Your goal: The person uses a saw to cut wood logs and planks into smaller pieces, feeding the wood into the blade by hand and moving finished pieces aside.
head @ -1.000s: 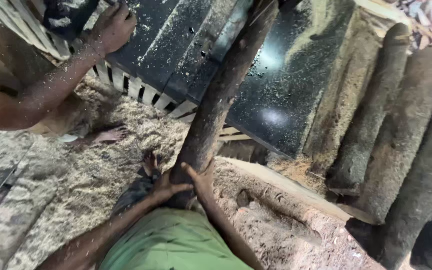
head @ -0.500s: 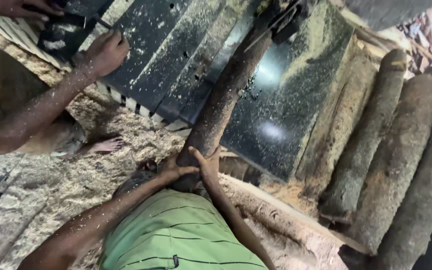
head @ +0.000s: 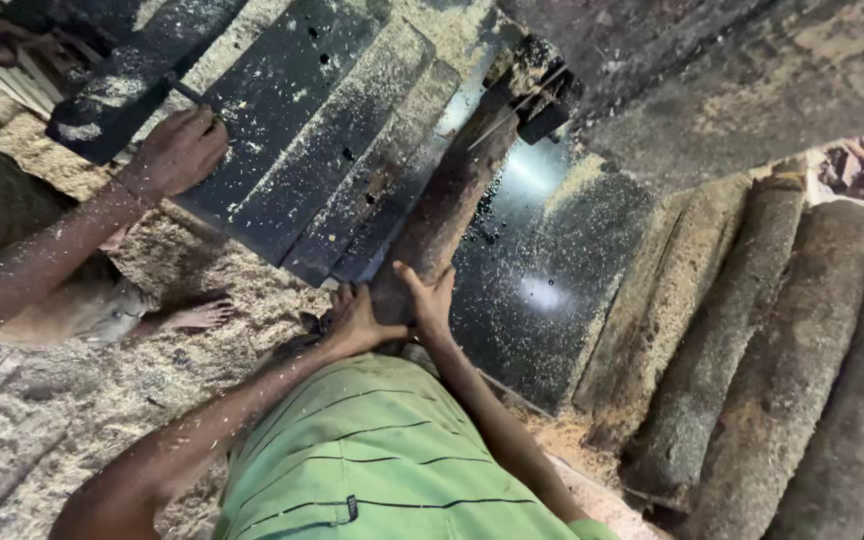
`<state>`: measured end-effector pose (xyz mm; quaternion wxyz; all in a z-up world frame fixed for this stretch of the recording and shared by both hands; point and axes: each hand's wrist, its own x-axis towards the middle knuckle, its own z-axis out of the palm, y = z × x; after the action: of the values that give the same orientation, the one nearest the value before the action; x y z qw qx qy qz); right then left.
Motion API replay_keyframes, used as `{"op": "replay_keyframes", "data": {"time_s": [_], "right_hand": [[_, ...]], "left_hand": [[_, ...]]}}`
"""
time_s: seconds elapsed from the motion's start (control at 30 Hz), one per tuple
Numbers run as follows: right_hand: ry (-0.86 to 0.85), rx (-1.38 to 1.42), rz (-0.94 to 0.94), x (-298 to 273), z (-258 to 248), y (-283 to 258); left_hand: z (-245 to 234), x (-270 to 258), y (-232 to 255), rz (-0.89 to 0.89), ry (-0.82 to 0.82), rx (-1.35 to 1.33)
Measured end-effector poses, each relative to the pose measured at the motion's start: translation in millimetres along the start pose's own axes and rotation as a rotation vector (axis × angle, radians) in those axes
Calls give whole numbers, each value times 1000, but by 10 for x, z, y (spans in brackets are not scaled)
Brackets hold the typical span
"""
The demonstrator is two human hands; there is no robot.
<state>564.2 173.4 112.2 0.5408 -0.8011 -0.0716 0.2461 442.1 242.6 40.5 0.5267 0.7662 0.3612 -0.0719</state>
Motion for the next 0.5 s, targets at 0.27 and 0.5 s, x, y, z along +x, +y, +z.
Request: {"op": "replay_keyframes", "data": {"time_s": [0.27, 0.5], "right_hand": [[-63, 111, -96, 1035, -141, 212], [-193, 54, -132, 1810, -371, 44]], "left_hand": [[215, 836, 284, 28, 115, 40], [20, 1384, 854, -30, 184, -41]]}}
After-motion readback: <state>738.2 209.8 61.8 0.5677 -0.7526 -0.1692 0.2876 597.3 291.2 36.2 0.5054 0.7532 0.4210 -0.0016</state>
